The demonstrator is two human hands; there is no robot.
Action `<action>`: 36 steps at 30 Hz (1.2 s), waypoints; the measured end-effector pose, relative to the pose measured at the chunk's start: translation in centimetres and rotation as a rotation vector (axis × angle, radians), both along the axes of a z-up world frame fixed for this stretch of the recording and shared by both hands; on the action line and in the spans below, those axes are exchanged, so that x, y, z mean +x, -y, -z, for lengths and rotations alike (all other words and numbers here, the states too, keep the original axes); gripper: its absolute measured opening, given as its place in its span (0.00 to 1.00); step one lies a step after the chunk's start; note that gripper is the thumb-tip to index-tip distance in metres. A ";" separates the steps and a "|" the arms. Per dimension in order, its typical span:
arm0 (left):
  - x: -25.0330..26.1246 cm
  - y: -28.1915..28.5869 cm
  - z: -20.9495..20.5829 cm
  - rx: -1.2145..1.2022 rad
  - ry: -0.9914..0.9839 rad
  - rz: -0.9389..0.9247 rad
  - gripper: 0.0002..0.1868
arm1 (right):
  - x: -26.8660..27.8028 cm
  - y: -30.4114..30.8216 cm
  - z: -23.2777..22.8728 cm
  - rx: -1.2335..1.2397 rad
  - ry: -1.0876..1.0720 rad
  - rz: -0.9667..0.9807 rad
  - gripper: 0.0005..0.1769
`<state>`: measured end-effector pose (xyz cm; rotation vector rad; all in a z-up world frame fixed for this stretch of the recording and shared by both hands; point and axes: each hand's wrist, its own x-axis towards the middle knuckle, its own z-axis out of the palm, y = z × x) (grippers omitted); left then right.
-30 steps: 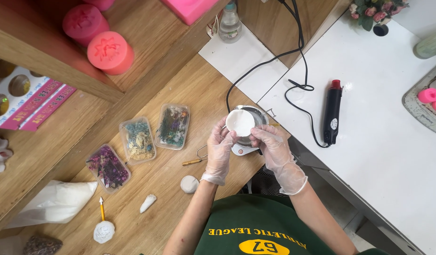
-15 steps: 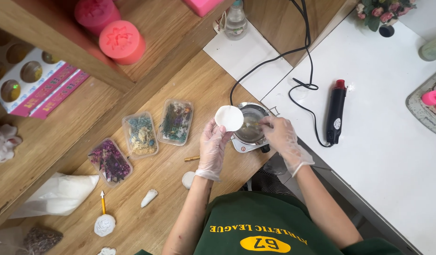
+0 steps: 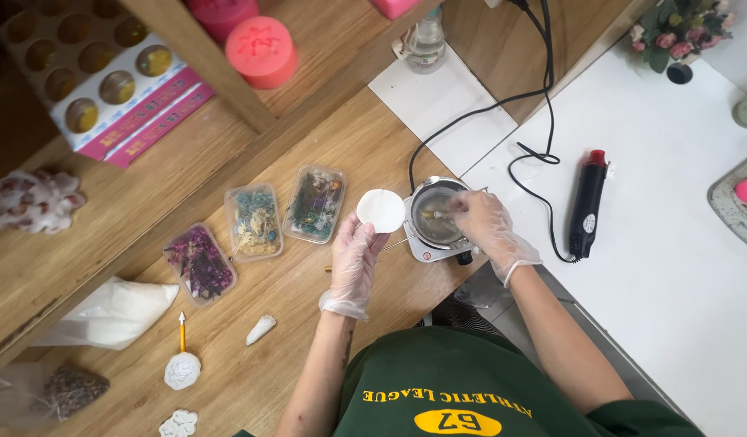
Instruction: Melting wax pellets on a portable electric heater and mixing in scent or dye using a small spoon.
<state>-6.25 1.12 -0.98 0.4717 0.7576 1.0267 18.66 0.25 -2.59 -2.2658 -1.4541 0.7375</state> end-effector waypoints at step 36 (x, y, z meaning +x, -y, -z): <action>-9.0 7.3 0.7 -0.054 0.063 -0.063 0.28 | 0.6 5.0 -0.6 0.198 -0.142 0.419 0.11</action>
